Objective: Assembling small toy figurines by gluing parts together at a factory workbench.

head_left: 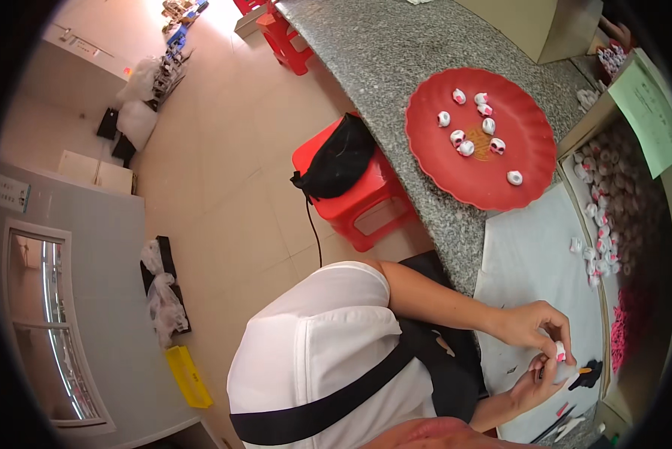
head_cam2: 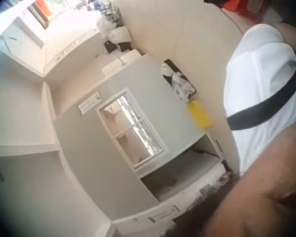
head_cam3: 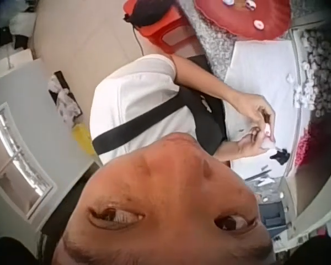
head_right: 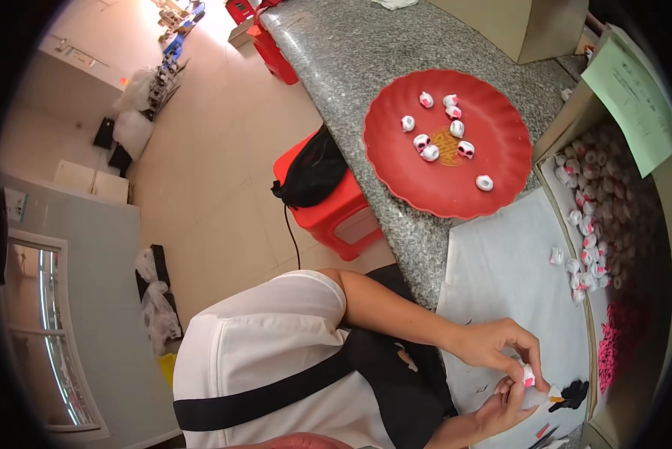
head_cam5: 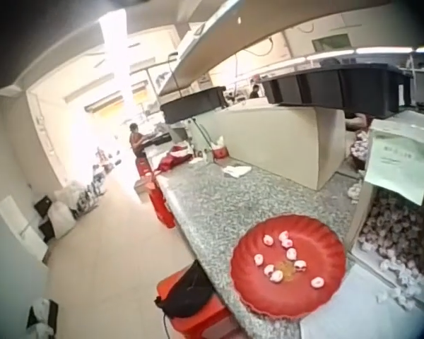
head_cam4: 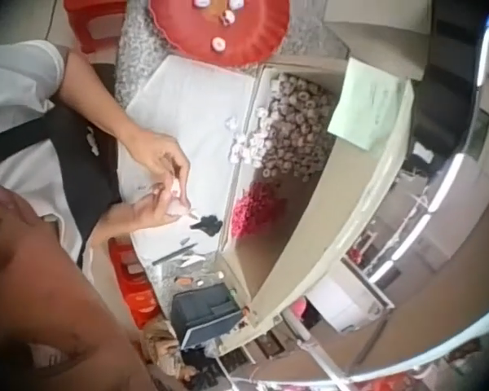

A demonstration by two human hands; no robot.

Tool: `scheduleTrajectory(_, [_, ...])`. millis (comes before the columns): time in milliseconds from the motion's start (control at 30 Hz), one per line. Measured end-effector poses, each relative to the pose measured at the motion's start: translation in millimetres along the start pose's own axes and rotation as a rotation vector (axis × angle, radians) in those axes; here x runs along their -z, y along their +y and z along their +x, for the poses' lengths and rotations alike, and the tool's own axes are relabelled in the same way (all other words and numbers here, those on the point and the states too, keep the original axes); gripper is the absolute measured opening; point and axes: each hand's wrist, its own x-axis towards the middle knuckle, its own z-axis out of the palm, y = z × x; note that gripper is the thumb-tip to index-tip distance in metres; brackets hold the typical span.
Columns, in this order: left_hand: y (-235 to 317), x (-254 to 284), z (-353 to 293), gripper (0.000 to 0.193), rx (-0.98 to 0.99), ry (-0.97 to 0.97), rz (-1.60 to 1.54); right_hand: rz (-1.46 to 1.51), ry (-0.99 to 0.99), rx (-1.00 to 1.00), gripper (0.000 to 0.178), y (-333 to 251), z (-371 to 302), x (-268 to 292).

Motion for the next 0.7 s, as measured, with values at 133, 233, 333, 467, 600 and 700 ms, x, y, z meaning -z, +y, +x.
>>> scheduleTrajectory(133, [0,2,-1,0.017,0.095,0.036,-0.051,-0.017,0.050,0.012,0.021,4,4,0])
scheduleTrajectory(233, [1,0,2,0.019,0.095,0.032,-0.124,-0.023,0.010,-0.010,0.023,-4,3,-3])
scheduleTrajectory(333, [1,0,2,0.019,0.109,-0.017,-0.139,-0.042,-0.047,0.026,0.026,-5,3,6])
scheduleTrajectory(467, [4,0,0,0.019,0.017,-0.069,-0.014,-0.044,-0.008,0.043,0.028,-3,-2,8])
scheduleTrajectory(600, [7,0,-1,0.017,0.112,-0.037,-0.008,-0.024,0.061,0.017,0.025,-3,-3,-11])
scheduleTrajectory(700, [7,1,1,0.016,0.066,-0.090,-0.042,0.036,0.056,0.005,0.023,-7,-5,-9])
